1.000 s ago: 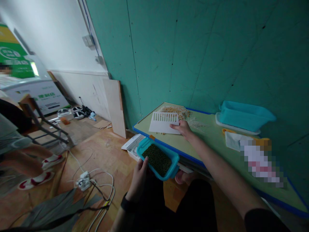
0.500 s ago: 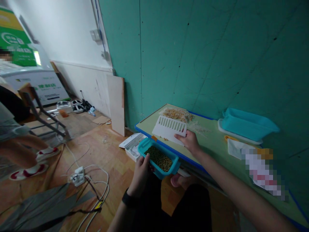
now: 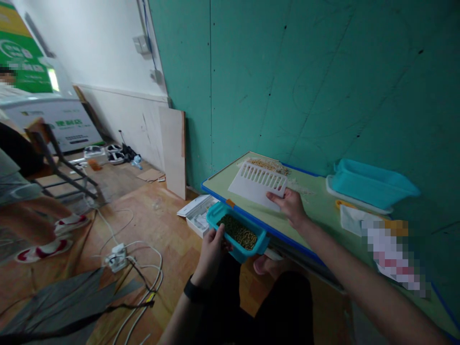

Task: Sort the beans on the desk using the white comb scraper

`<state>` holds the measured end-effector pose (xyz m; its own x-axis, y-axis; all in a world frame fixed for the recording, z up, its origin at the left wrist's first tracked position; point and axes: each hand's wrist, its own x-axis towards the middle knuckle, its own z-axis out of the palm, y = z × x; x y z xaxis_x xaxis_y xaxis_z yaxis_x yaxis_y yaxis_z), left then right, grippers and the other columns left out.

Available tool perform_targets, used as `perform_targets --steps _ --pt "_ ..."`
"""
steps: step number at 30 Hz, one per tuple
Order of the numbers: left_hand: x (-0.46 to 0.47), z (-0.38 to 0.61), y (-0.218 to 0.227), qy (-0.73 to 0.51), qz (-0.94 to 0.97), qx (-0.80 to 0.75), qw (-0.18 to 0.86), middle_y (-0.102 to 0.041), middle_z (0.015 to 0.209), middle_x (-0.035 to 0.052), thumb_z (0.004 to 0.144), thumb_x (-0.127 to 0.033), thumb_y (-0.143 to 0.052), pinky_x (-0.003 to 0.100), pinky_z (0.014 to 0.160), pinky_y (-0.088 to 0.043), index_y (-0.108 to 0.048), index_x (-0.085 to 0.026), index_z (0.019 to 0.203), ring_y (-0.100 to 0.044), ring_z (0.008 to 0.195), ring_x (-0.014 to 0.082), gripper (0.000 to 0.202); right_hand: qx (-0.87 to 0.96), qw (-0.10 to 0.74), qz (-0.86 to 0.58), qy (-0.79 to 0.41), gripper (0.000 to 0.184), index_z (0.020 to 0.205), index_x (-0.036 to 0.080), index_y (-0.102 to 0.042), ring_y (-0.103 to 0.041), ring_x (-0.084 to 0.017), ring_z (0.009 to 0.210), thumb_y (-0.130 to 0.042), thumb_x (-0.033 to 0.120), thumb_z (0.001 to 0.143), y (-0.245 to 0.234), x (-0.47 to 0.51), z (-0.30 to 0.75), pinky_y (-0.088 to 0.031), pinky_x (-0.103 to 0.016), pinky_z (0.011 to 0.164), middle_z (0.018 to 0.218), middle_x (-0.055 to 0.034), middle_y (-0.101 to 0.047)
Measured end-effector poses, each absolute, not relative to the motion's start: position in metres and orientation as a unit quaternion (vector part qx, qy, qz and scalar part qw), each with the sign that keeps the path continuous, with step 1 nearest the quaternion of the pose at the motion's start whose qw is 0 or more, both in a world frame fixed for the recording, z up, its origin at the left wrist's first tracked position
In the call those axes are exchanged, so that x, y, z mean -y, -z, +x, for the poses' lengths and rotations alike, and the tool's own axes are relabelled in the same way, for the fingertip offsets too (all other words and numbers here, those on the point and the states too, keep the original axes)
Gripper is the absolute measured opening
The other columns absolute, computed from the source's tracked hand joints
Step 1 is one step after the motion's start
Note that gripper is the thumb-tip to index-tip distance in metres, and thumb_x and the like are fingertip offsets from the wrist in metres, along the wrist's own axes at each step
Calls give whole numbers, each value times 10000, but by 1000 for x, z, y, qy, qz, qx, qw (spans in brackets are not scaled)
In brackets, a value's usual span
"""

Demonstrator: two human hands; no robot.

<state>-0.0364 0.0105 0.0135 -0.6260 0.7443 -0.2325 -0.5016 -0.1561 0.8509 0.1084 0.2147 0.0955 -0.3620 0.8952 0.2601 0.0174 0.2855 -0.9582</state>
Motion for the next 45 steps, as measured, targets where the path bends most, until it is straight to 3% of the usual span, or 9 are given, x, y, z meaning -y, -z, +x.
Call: perform_targets --steps 3,9,20,32,45 --pt "-6 -35 -12 -752 123 -496 416 -515 462 -84 589 -617 -849 224 440 -461 -526 -201 720 -535 403 107 543 628 487 -337 -504 524 894 151 -731 -722 -258 861 -879 487 519 -94 -255 103 -571 -368 772 951 -104 -780" --pt "0 -26 -3 -750 140 -501 409 -529 489 -82 624 -611 -839 219 444 -461 -546 -197 733 -546 422 106 519 605 484 -395 -494 534 875 142 -712 -719 -261 827 -870 467 483 -73 -290 108 -569 -361 716 935 -111 -778" --pt "1 -22 2 -745 154 -502 411 -528 502 -85 684 -580 -824 215 451 -468 -556 -187 729 -528 439 98 478 652 444 -399 -468 321 876 143 -738 -737 -263 901 -836 291 609 -80 -280 108 -576 -373 808 987 -115 -786" --pt "3 -22 2 -743 150 -508 409 -541 493 -79 659 -578 -837 211 439 -445 -591 -194 756 -521 434 103 466 665 432 -384 -474 418 853 150 -749 -739 -263 855 -885 398 545 -75 -281 108 -585 -374 764 941 -103 -791" --pt "3 -23 4 -743 155 -506 411 -546 494 -71 698 -574 -816 232 451 -460 -607 -217 753 -526 433 122 417 647 435 -376 -500 408 878 139 -747 -737 -288 915 -881 355 559 -79 -275 107 -577 -398 818 995 -127 -783"
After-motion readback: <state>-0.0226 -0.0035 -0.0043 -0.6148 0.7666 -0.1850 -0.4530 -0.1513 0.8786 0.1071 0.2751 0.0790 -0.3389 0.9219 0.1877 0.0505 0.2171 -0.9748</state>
